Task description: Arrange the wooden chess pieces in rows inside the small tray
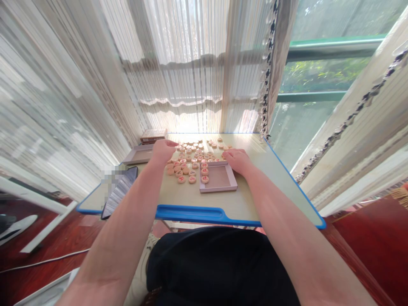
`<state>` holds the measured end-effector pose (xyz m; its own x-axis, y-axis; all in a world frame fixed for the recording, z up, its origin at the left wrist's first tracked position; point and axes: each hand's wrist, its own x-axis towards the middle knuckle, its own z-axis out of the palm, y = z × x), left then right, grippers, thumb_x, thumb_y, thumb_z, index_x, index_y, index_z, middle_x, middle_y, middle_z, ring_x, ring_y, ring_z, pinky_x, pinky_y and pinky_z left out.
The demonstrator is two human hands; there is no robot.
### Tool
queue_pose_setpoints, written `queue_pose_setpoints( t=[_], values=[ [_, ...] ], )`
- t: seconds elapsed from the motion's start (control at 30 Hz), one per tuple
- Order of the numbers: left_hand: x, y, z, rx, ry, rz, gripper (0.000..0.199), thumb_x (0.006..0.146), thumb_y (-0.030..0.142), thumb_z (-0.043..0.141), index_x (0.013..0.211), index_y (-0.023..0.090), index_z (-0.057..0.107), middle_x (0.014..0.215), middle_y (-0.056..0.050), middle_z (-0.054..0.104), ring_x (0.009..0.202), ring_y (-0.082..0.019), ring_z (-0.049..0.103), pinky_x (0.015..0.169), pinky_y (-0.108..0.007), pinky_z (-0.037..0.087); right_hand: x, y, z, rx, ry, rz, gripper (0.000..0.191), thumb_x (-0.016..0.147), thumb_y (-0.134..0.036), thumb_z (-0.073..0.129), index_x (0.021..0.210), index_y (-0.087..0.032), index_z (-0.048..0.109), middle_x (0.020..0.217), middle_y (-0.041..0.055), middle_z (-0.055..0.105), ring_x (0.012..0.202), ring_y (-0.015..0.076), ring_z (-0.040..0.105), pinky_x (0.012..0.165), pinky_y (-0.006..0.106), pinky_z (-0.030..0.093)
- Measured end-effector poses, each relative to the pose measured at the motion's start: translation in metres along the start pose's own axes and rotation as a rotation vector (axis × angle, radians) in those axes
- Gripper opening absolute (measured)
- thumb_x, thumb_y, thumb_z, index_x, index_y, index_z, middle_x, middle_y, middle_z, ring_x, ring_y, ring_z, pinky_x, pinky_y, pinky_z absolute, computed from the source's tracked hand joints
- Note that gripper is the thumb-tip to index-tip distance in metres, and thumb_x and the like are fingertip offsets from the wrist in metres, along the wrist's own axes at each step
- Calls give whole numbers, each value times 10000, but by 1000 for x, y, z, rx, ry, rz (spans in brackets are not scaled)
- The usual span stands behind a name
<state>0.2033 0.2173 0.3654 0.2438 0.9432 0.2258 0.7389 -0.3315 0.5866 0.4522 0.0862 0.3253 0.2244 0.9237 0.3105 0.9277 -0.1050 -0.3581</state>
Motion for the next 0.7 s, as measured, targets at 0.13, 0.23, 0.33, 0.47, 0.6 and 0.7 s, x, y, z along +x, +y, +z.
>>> queue_pose_setpoints(
  t=[0.13, 0.23, 0.33, 0.47, 0.6, 0.7],
  values=[
    [-7, 7, -4, 177, -214, 57, 196, 659, 190, 643, 833, 197, 731, 829, -49, 716, 765, -190, 647, 700, -263, 500, -1, -2, 0, 21, 10, 10, 417, 908, -372, 341, 1011, -202, 709, 1134, 56, 671, 1119, 209, 548, 1018, 344, 338],
    [-12, 12, -3, 211, -331, 103, 180, 638, 190, 671, 805, 205, 736, 780, -35, 713, 698, -177, 642, 650, -251, 497, -4, -7, -2, 60, 76, 35, 399, 863, -406, 438, 1107, -198, 675, 1197, 57, 641, 1174, 226, 505, 1043, 360, 316],
    [-11, 11, -1, 243, -345, 133, 217, 649, 168, 664, 847, 215, 740, 820, -37, 719, 730, -178, 645, 671, -248, 500, -7, -10, -4, 93, 108, 4, 307, 788, -366, 550, 1000, -223, 719, 1141, 26, 669, 1169, 240, 489, 1039, 367, 326],
    [-10, 9, 3, 305, -336, 175, 230, 657, 153, 634, 848, 226, 739, 852, -32, 721, 773, -183, 645, 701, -241, 500, -9, -13, -6, 92, 99, -47, 184, 730, -310, 611, 824, -232, 749, 1020, 20, 702, 1107, 249, 498, 1003, 363, 356],
    [-14, 11, 8, 327, -256, 159, 329, 653, 152, 611, 958, 227, 710, 987, -48, 705, 864, -204, 638, 733, -258, 497, -9, -14, -7, 78, 92, -45, 214, 724, -307, 616, 871, -226, 748, 943, 39, 702, 1055, 255, 498, 956, 363, 382],
    [-19, 17, 9, 333, -249, 152, 373, 651, 154, 603, 1008, 223, 686, 1047, -62, 686, 897, -215, 629, 734, -276, 495, -10, -15, -7, 97, 38, -53, 207, 726, -313, 614, 854, -226, 751, 871, 34, 701, 1006, 245, 518, 931, 350, 393]
  ],
)
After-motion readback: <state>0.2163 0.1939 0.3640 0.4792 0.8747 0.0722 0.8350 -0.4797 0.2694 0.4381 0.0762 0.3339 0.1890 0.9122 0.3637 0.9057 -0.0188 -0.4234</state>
